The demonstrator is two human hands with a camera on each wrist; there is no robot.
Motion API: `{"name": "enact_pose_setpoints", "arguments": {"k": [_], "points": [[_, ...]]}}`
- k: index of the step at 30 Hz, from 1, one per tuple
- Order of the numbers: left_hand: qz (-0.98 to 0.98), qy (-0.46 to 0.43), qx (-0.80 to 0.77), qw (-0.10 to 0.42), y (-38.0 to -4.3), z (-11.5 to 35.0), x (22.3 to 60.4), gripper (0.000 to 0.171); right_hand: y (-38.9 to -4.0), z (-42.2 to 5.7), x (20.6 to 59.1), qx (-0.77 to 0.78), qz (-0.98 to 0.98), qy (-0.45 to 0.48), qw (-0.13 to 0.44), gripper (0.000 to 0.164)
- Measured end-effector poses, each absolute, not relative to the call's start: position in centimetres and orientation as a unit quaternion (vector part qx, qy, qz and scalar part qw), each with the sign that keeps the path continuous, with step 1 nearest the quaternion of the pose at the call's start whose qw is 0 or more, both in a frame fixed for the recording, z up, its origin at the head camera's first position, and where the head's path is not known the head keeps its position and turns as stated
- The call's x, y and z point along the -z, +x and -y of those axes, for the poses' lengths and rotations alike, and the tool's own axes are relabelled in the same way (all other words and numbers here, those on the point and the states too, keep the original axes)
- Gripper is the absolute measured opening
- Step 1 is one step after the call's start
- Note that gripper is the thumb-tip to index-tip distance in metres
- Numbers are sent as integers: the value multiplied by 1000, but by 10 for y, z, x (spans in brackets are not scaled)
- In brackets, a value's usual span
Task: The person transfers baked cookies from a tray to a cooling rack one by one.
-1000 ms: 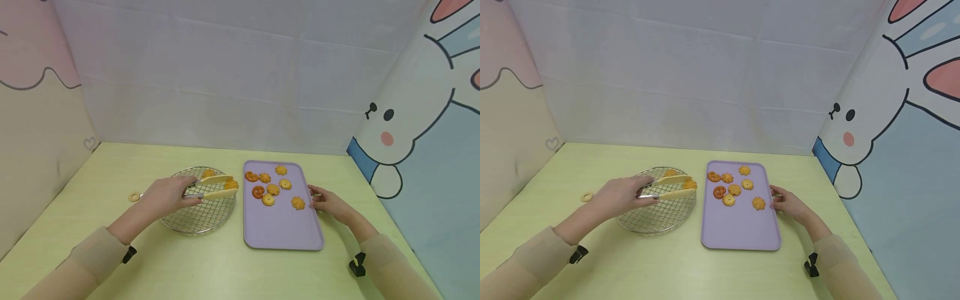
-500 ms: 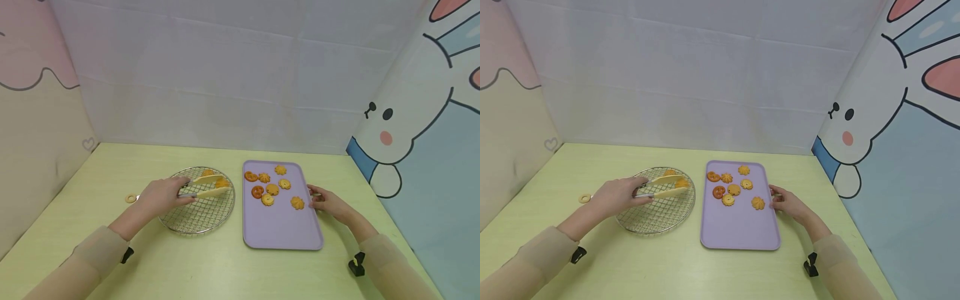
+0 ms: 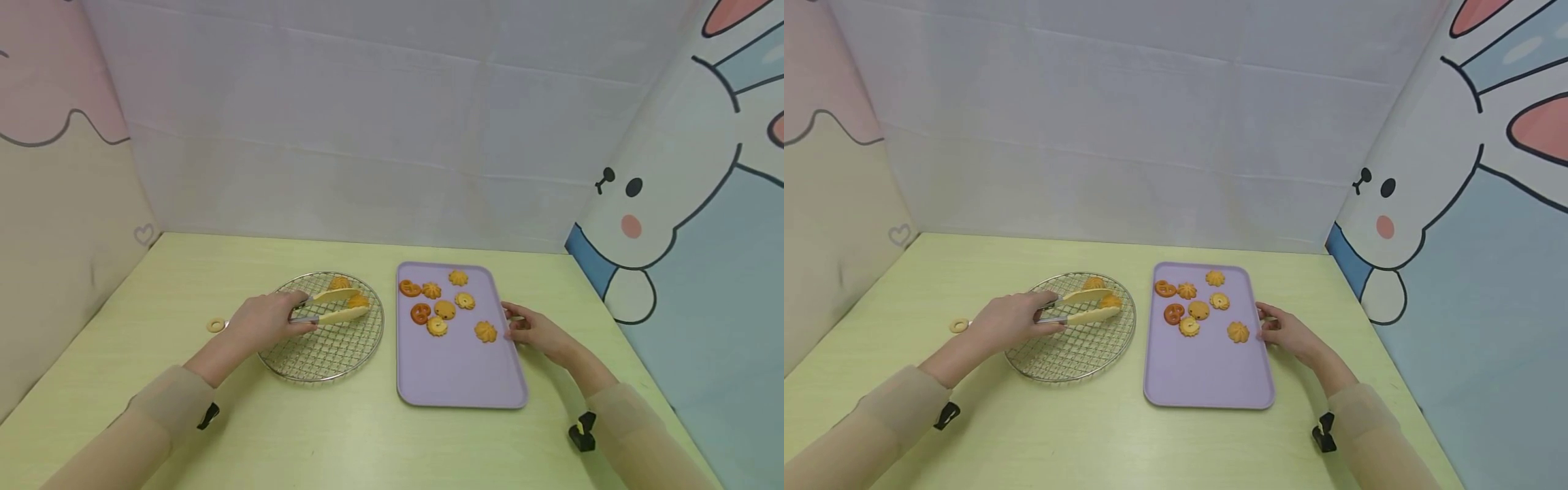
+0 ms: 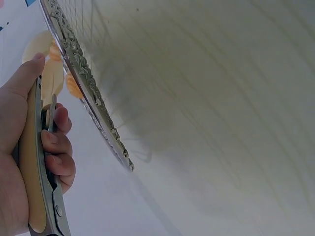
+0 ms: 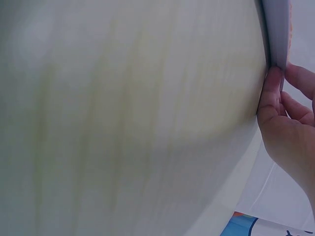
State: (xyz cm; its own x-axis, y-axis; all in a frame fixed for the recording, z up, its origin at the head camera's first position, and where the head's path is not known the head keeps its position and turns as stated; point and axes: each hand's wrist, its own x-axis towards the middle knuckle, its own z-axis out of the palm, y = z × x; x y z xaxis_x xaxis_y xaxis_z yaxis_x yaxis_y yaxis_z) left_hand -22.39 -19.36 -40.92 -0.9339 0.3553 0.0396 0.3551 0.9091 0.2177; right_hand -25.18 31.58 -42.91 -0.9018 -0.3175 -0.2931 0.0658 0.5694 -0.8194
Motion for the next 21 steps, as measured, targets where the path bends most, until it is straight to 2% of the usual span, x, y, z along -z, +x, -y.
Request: {"name": "enact_pose_setpoints", "arguments": {"k": [13,21], "points": [[-979,160,-124,19,-227,198,417,67,-254,-317,431,463,-858,-76,210,65],[-978,154,-137,23,-223,198,409,71,-254,-317,431,466,-856,-73,212,66]]}}
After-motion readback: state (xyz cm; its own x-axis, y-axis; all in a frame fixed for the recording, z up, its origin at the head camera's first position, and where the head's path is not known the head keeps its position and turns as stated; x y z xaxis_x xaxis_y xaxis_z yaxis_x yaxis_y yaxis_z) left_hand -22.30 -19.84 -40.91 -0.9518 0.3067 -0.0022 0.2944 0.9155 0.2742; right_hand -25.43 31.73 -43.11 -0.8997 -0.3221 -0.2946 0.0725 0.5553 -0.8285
